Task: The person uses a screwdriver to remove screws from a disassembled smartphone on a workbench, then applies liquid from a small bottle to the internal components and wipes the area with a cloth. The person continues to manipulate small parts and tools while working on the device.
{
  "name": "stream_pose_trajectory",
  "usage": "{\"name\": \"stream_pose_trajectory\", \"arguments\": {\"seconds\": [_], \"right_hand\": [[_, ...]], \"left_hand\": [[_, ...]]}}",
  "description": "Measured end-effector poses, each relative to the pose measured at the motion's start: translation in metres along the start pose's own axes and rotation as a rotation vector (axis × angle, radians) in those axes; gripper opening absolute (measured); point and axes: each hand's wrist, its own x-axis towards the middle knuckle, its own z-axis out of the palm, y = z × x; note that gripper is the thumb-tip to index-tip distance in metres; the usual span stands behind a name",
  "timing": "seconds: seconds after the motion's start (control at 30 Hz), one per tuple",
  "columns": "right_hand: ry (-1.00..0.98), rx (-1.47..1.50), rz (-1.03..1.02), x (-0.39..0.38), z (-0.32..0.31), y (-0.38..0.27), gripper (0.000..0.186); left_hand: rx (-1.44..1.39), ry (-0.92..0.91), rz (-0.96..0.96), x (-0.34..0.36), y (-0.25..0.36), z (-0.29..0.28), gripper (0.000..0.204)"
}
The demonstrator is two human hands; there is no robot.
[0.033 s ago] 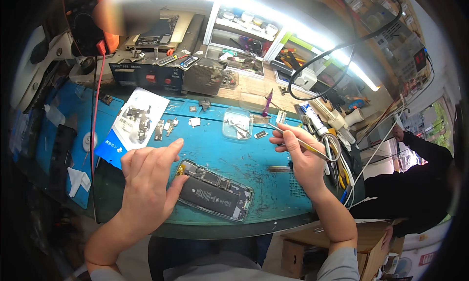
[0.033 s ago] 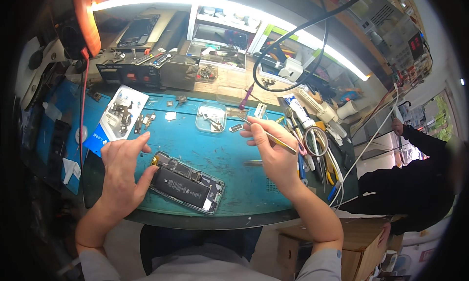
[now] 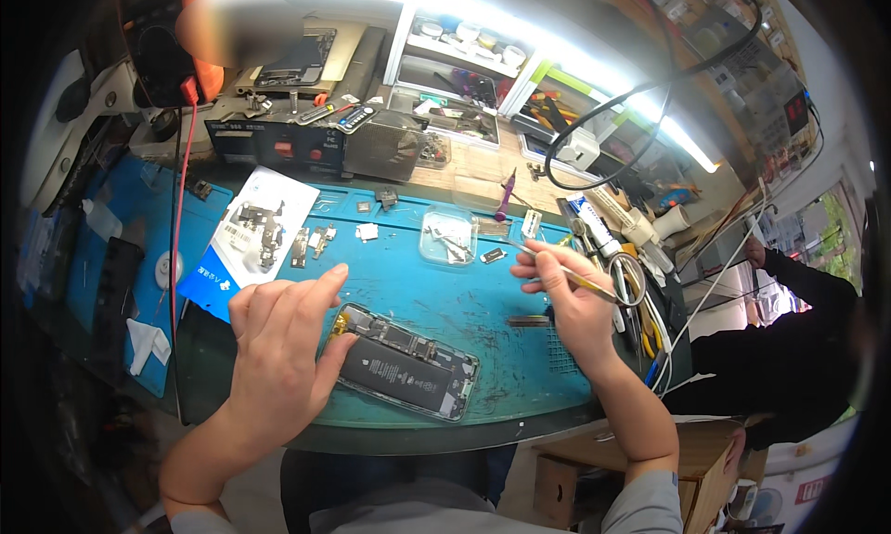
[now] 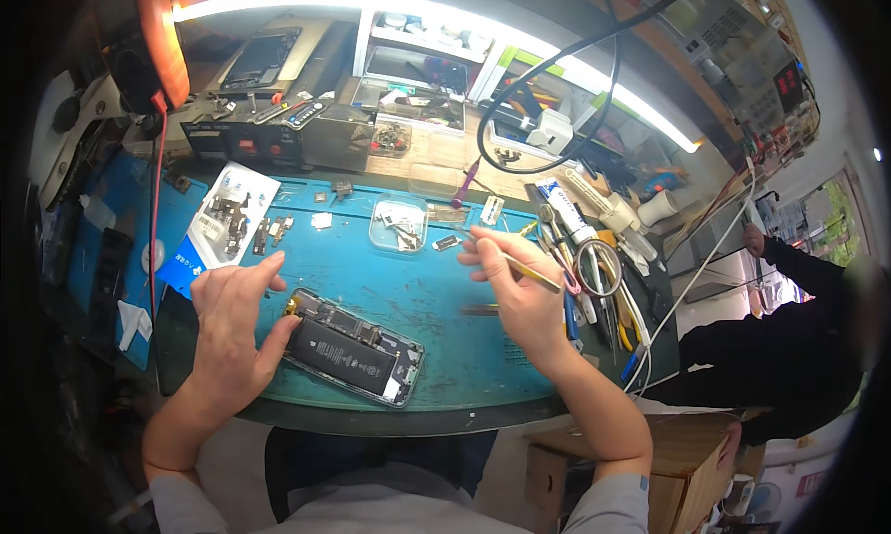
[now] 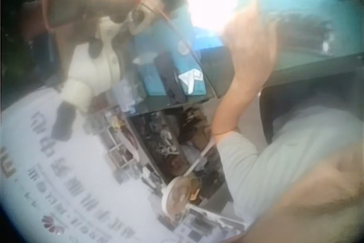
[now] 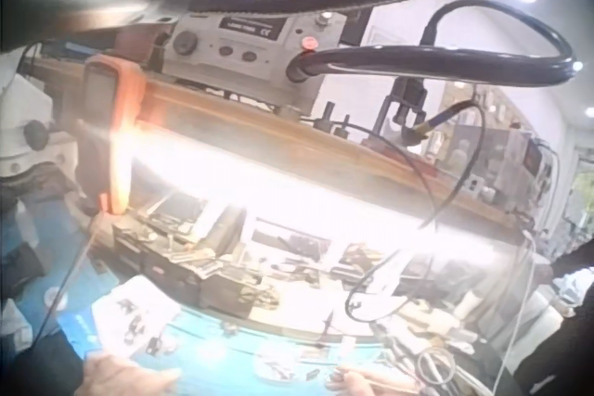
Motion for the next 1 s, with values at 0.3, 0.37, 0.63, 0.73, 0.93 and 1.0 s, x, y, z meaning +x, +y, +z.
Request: {"name": "stream_pose_trajectory", "arguments": {"seconds": [0.3, 0.37, 0.63, 0.73, 0.93, 1.0], "right_hand": [[0.008, -0.051, 0.087, -0.012, 0.003, 0.017, 0.028], [0.011, -0.032, 0.12, -0.012, 0.005, 0.011, 0.028], [0.071, -0.317, -0.232, -0.01, -0.018, 0.005, 0.024], [0.027, -0.822, -0.646, -0.015, -0.039, -0.012, 0.031], [-0.113, -1.252, -0.666, -0.042, -0.099, 0.004, 0.041], [-0.172, -1.283, -0.647, -0.046, -0.109, 0.01, 0.041]], "left_hand": [[0.009, 0.003, -0.003, 0.0, -0.002, 0.003, 0.075], [0.012, 0.005, -0.003, 0.001, -0.002, 0.004, 0.076], [-0.062, -0.104, 0.07, 0.004, -0.006, -0.001, 0.077], [-0.116, -0.285, 0.157, 0.008, -0.002, -0.005, 0.086], [-0.123, -0.438, 0.258, 0.02, 0.004, -0.003, 0.093], [-0.103, -0.442, 0.275, 0.024, 0.007, -0.004, 0.094]]}}
